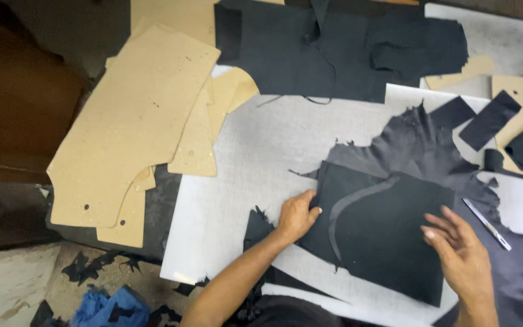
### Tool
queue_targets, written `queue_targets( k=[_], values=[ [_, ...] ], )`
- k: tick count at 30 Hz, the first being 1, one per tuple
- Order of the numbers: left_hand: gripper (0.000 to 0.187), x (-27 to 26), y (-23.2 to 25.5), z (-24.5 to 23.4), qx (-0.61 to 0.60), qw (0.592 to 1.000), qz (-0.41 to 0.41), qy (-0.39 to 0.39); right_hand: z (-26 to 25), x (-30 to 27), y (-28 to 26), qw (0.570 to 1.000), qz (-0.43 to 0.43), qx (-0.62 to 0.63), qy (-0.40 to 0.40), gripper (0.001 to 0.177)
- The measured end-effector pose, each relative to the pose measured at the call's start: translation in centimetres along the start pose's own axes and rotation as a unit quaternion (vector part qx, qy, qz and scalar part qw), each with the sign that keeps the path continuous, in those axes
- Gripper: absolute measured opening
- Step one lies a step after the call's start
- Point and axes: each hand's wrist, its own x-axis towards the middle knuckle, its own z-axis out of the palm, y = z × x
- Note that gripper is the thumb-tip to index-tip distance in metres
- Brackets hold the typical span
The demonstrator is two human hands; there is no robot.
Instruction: The person uses a utility knife to cut black leather pieces on a white worktable. They place cardboard templates on the leather, trace around them, and cut out the shapes. Cut pieces are set aside on the table.
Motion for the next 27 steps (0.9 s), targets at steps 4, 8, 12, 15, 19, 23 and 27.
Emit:
queue_targets(
  k=[4, 8, 12, 15, 19, 23, 27],
  values=[
    [0.034, 0.6, -0.6, 0.3, -0.026, 0.998, 0.036, 0.032, -1.1, 1.9, 7.3, 0.941, 0.119, -0.304, 0.089, 0.078],
    [0.024, 0.4, -0.8, 0.4, -0.034, 0.999, 0.021, 0.022, 0.3, -0.8, 8.5, 0.890, 0.238, -0.379, 0.088, 0.087],
    [0.023, 0.9, -0.8, 0.1, -0.061, 0.994, -0.048, -0.071, 7.9, -3.1, 2.0, 0.930, 0.096, -0.330, 0.133, 0.065],
    [0.030, 1.1, -0.4, -0.1, -0.321, 0.922, -0.147, -0.159, 13.1, -4.3, -3.6, 0.980, 0.078, -0.114, -0.141, 0.065],
    [0.049, 2.3, 1.4, -1.5, -0.402, 0.870, -0.217, -0.184, 12.9, -0.2, -5.4, 0.973, 0.020, -0.207, 0.099, 0.039],
    [0.053, 5.0, 6.2, -2.6, -0.457, 0.843, -0.194, -0.207, 8.5, 4.1, -1.0, 0.884, 0.017, -0.402, 0.239, 0.018],
    [0.053, 11.4, 11.8, 1.0, -0.446, 0.858, -0.052, -0.249, 7.9, 4.4, 3.5, 0.875, 0.018, -0.406, 0.264, 0.015]
  ],
)
